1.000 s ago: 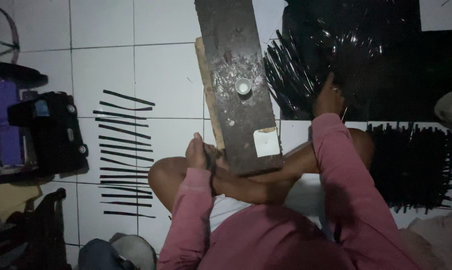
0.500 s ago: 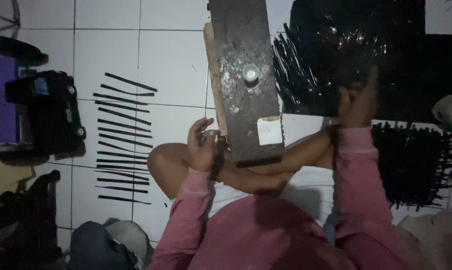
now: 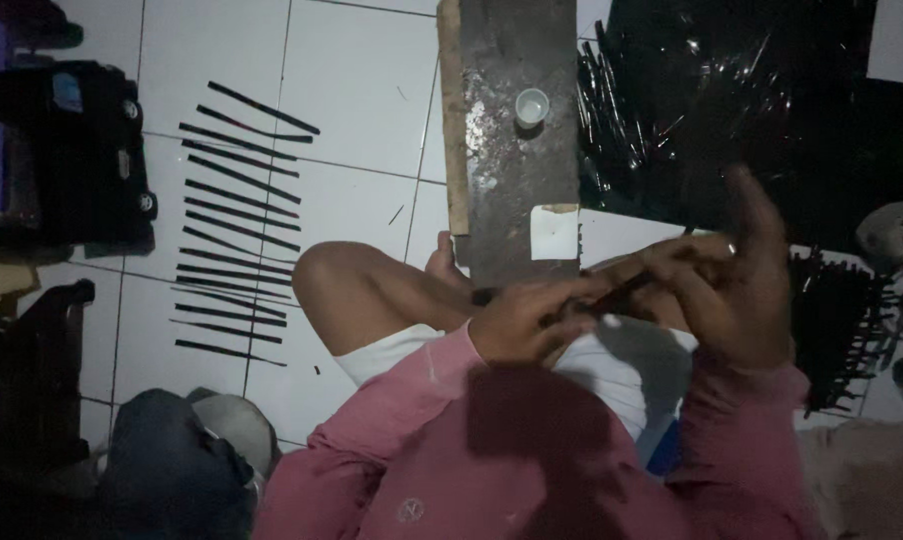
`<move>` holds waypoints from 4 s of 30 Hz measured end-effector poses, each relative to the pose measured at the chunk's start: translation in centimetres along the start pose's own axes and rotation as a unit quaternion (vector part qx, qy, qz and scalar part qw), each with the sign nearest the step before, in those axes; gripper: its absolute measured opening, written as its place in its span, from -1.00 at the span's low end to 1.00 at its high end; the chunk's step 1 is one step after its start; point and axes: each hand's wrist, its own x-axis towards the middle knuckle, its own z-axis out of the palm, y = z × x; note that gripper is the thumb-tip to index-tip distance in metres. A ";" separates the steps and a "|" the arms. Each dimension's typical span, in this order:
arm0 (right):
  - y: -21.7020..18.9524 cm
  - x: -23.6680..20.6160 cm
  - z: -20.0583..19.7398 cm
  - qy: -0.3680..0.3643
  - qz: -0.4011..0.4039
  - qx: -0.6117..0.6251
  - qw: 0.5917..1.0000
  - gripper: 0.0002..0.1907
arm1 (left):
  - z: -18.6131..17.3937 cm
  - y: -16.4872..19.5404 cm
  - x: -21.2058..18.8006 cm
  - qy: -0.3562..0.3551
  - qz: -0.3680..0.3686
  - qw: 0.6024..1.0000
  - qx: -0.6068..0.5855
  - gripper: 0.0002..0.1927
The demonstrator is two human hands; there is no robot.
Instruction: The person sits on the floor and repeatedly picks up thin black rods, dips one end into a small container of white substance, and then rubs the coated end on a white block. The coated rods are placed in a neat row on the floor as the process continues.
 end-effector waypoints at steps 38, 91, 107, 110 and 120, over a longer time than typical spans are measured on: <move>8.1 17.4 9.9 -0.066 -0.311 -0.515 0.796 -0.75 | 0.2 -7.8 -11.5 0.235 -0.405 0.801 -0.373 -0.60; 8.0 -1.6 14.2 -0.182 -0.218 -0.419 0.862 -0.62 | 0.9 -7.2 -13.1 0.306 -0.359 0.723 -0.504 -0.68; 9.6 -3.4 14.5 -0.163 -0.292 -0.407 0.850 -0.64 | 1.9 -7.6 -12.9 0.324 -0.347 0.708 -0.523 -0.73; 9.2 -3.7 14.5 -0.169 -0.293 -0.401 0.852 -0.66 | 1.6 -7.2 -13.4 0.298 -0.289 0.790 -0.451 -0.70; 8.4 -3.1 14.6 -0.140 -0.338 -0.388 0.846 -0.66 | 1.2 -7.0 -12.5 0.335 -0.317 0.689 -0.560 -0.53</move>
